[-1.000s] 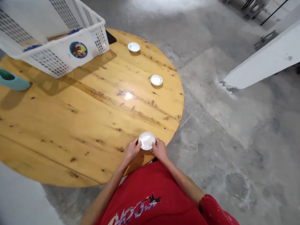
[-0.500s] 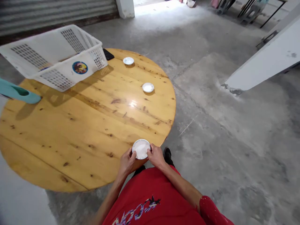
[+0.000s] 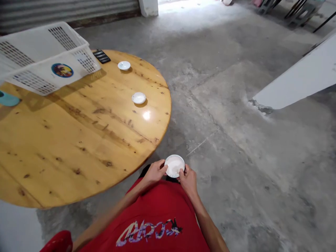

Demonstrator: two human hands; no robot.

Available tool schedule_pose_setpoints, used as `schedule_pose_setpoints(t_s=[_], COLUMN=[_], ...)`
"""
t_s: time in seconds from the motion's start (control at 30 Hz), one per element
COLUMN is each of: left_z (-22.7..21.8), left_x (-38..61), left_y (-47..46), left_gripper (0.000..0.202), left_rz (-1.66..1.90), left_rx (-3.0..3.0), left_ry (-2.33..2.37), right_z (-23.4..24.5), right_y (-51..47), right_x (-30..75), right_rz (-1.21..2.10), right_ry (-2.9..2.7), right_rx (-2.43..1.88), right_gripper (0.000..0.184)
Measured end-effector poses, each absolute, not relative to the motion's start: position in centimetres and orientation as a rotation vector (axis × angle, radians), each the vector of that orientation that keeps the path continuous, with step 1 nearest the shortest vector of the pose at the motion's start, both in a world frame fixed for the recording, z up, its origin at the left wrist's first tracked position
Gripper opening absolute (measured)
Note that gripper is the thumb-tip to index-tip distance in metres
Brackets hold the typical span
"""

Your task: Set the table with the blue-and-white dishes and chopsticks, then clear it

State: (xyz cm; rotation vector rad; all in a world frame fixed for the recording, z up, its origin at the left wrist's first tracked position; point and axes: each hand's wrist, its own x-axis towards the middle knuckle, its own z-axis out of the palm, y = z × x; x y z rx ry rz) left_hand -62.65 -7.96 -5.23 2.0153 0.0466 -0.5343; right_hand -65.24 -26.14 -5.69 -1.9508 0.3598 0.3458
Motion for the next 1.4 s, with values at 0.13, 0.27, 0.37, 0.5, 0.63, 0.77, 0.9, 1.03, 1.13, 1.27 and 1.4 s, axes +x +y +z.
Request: schedule_pose_setpoints(t_s=[0.13, 0.27, 0.37, 0.5, 0.63, 0.77, 0.9, 1.03, 1.13, 1.27, 1.4], left_z=[-4.9, -5.5, -6.0, -6.3, -6.0, -5.1, -4.1, -3.3, -3.0, -3.2, -4.1], left_x=[-60.3, -57.7, -55.2, -50.6, -45.1, -40.2, -36.9, -34.7, -33.4, -31.8, -30.1], left_y=[-9.5, -10.5, -11.4, -12.2, -11.8, -10.2, -7.6, -4.5, -2.4, -0.2, 1.8], left_gripper=[0.021, 0.02, 0.021, 0.021, 0.024, 0.024, 0.026, 0.027, 0.027, 0.023, 0.019], left_rz=[-0.562, -0.587, -0.557, -0.492, -0.406, -0.311, -0.202, -0.096, 0.002, 0.143, 0.267], left_rx=[2.101, 2.111, 2.086, 2.049, 2.008, 1.973, 2.03, 2.082, 2.085, 2.056, 1.942], left_ry=[0.044, 0.03, 0.002, 0.039, 0.154, 0.344, 0.494, 0.666, 0.787, 0.948, 1.115], right_z=[-5.6, -5.8, -5.7, -5.4, -4.7, -3.8, -3.3, -3.4, -3.7, -4.0, -4.4], right_y=[-27.3, -27.9, -29.0, -29.8, -29.2, -27.4, -24.0, -19.6, -16.4, -12.3, -8.7], right_x=[-63.9, -61.6, -58.9, -53.2, -45.6, -37.3, -30.4, -26.1, -23.5, -20.1, -17.2], right_rz=[0.311, 0.325, 0.338, 0.346, 0.398, 0.528, 0.599, 0.659, 0.621, 0.559, 0.565], right_ry=[0.409, 0.477, 0.493, 0.44, 0.337, 0.156, -0.091, -0.243, -0.401, -0.624, -0.771], right_rx=[-1.943, -1.871, -1.879, -1.957, -2.03, -2.059, -2.126, -2.127, -2.181, -2.267, -2.263], right_gripper=[0.02, 0.021, 0.021, 0.021, 0.021, 0.022, 0.022, 0.022, 0.019, 0.017, 0.017])
